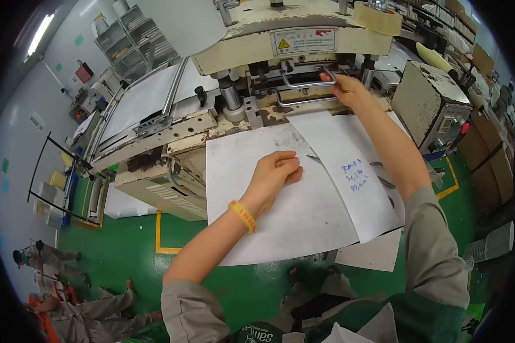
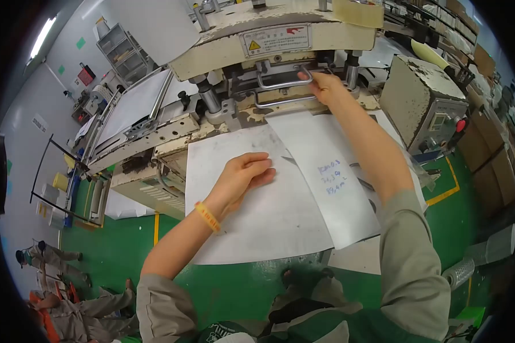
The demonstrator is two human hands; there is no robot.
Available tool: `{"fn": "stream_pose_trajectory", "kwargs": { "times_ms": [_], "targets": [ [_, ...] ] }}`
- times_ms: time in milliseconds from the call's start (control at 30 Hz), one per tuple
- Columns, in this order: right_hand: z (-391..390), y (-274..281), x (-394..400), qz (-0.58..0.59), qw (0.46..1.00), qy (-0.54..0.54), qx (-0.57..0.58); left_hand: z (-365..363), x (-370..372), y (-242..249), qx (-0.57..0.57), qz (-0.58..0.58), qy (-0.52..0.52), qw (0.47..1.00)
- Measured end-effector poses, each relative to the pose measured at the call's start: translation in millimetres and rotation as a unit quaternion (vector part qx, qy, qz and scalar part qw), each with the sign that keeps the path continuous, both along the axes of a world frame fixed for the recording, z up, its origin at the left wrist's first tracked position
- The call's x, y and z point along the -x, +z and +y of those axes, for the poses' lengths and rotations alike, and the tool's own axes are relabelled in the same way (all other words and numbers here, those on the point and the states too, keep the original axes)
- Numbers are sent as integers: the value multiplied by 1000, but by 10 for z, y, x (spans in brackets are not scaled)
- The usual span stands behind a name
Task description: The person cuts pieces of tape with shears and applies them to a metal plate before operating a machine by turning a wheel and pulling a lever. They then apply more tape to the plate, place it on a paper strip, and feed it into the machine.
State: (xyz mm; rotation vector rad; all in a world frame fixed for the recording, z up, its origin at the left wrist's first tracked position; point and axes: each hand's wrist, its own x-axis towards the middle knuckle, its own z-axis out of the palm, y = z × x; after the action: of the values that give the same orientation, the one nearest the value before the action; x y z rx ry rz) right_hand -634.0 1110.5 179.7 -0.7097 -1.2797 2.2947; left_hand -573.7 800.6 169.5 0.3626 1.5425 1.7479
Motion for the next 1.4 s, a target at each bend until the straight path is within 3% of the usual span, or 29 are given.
{"fn": "stream_pose_trajectory", "kwargs": {
  "times_ms": [67,200,333,433,533,667,833,933,1000,1033,1133,1267,1400],
  "targets": [
    [-5,-74,107,-21,999,-31,-36,291,119,-66,29,-25,22,999],
    [-60,17,173,-38,995,-85,38,660,234,-7,118,-32,38,992],
    [-63,30,185,-96,992,-78,-29,969,391,-218,129,53,102,985],
    [-105,130,159,-89,993,-81,16,1035,267,-183,156,108,132,973],
    [-68,111,145,-50,996,-64,22,979,118,-241,21,164,137,977],
    [23,60,99,-26,999,-4,31,784,52,-160,-89,101,140,981],
    [52,59,80,-15,999,12,50,759,259,-46,-145,246,176,942],
    [-8,156,-59,-16,999,13,25,682,45,-71,-63,407,192,891],
    [14,243,-242,-84,989,104,-70,633,-79,-111,-85,411,181,890],
    [85,148,-107,-24,998,56,19,609,-69,-124,-72,395,186,896],
    [148,36,-14,-36,999,13,-26,705,72,-156,-72,309,241,917],
    [24,156,-116,-48,998,-12,-39,653,201,-375,-76,224,205,950],
    [53,145,-116,-51,997,-6,-49,574,79,-213,-52,101,163,980]
  ]
}}
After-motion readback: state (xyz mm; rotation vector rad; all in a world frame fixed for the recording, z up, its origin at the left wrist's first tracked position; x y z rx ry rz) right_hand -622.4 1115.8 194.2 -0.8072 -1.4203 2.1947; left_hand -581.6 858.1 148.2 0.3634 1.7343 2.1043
